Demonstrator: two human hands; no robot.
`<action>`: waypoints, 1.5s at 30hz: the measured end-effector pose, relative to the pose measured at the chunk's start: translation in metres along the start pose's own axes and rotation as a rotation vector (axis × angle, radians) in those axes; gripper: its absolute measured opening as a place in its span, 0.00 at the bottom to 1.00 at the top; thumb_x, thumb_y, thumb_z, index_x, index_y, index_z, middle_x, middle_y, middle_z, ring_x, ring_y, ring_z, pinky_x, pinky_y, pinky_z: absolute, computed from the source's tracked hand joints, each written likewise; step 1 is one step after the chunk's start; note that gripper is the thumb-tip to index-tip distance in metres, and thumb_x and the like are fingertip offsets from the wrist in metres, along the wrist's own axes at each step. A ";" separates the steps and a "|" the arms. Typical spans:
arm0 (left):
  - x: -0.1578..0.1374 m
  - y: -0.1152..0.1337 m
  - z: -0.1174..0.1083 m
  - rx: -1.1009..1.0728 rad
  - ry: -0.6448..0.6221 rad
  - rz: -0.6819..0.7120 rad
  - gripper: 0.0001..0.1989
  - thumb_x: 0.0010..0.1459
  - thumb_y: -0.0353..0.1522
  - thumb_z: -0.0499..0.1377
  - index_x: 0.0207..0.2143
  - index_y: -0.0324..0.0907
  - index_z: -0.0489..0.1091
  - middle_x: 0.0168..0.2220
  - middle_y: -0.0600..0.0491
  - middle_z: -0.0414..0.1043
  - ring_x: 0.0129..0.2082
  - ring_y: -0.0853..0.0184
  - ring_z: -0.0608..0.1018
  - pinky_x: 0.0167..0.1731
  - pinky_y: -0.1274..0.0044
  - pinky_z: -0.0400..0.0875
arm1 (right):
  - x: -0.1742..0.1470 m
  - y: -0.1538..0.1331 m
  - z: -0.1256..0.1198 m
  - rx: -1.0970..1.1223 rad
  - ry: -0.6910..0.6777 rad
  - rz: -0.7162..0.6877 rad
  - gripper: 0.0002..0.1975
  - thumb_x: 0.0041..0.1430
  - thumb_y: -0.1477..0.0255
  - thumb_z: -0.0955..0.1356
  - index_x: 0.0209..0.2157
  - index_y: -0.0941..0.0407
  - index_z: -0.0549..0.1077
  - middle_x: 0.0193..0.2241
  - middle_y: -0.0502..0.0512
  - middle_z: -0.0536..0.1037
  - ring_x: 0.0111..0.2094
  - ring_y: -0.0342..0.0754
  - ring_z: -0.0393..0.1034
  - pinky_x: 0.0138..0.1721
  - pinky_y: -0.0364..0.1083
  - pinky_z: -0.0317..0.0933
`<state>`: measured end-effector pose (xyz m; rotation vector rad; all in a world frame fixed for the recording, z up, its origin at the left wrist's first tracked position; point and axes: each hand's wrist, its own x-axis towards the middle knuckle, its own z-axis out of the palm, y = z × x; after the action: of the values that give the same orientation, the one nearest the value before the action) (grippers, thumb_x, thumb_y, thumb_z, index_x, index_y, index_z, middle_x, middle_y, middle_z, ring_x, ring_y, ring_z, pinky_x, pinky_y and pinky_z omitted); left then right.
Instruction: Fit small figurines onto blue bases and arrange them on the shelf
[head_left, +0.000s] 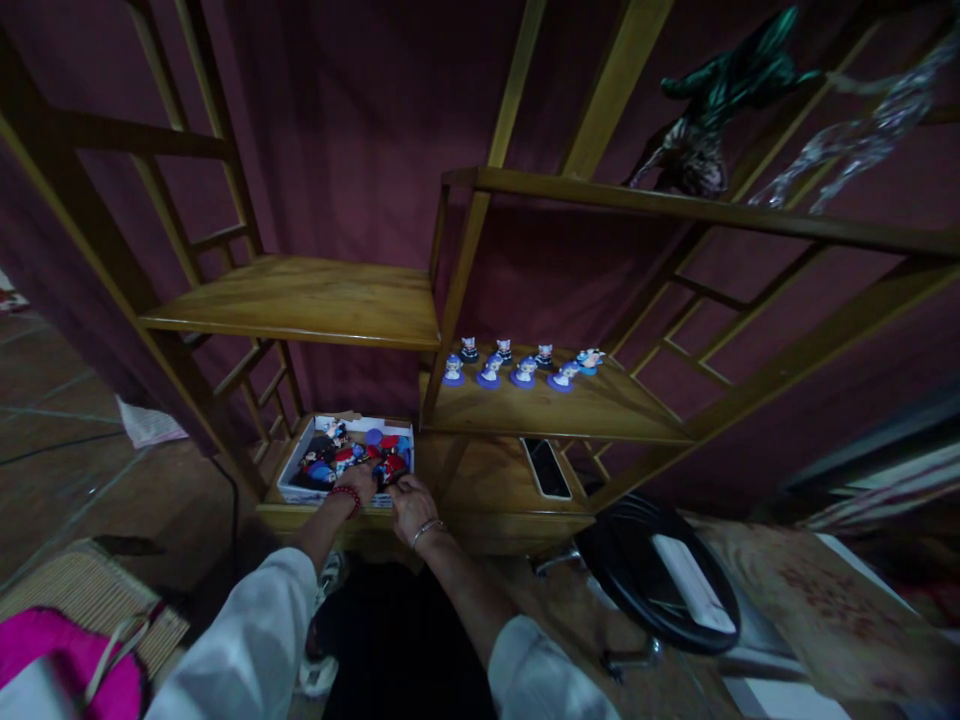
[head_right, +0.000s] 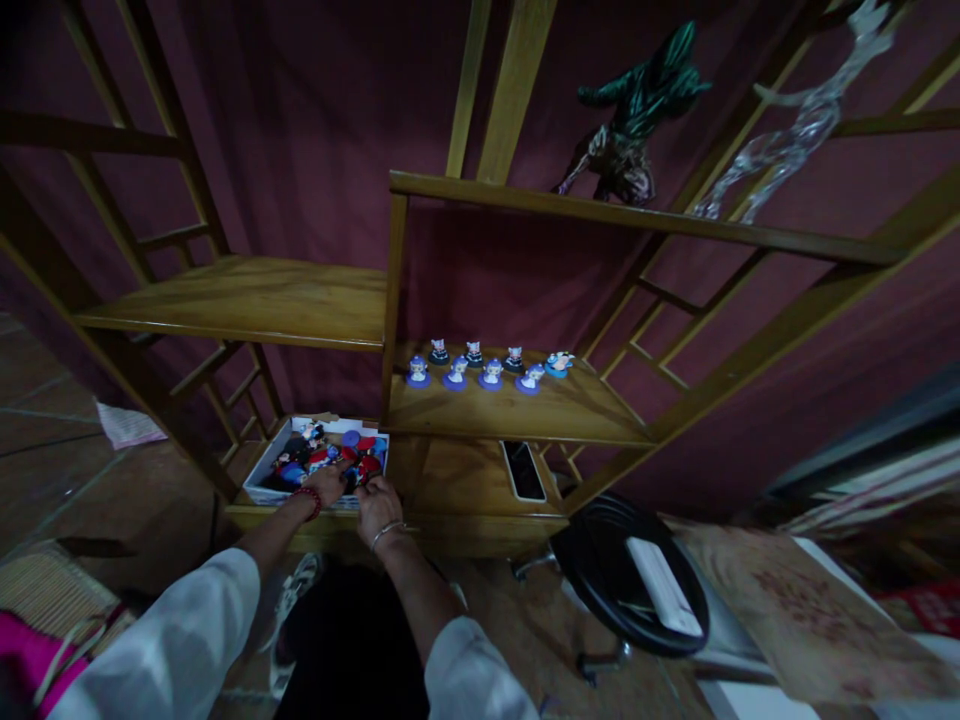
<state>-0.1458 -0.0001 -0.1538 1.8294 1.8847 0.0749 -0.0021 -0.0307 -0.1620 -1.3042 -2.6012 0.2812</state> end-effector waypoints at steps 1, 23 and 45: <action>0.002 0.001 0.001 -0.001 -0.002 -0.001 0.24 0.50 0.25 0.46 0.52 0.40 0.58 0.44 0.44 0.69 0.43 0.64 0.71 0.41 0.76 0.63 | 0.000 0.000 0.000 0.003 0.003 -0.003 0.11 0.45 0.79 0.63 0.34 0.59 0.70 0.31 0.57 0.72 0.41 0.48 0.58 0.42 0.43 0.52; 0.021 -0.006 0.013 -0.083 0.006 -0.026 0.18 0.46 0.25 0.52 0.41 0.44 0.65 0.38 0.49 0.72 0.39 0.65 0.73 0.39 0.76 0.64 | -0.001 -0.001 0.001 0.022 0.035 0.019 0.10 0.45 0.78 0.63 0.32 0.58 0.69 0.31 0.56 0.71 0.41 0.49 0.57 0.41 0.46 0.50; 0.016 -0.004 0.010 -0.121 0.049 -0.111 0.06 0.50 0.30 0.51 0.31 0.40 0.65 0.36 0.45 0.72 0.40 0.64 0.73 0.37 0.76 0.64 | 0.000 -0.001 -0.001 0.042 0.019 0.023 0.09 0.46 0.78 0.63 0.31 0.58 0.69 0.30 0.55 0.72 0.40 0.48 0.57 0.41 0.45 0.51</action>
<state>-0.1450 0.0113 -0.1695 1.6542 1.9671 0.1924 -0.0023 -0.0311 -0.1610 -1.3167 -2.5520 0.3240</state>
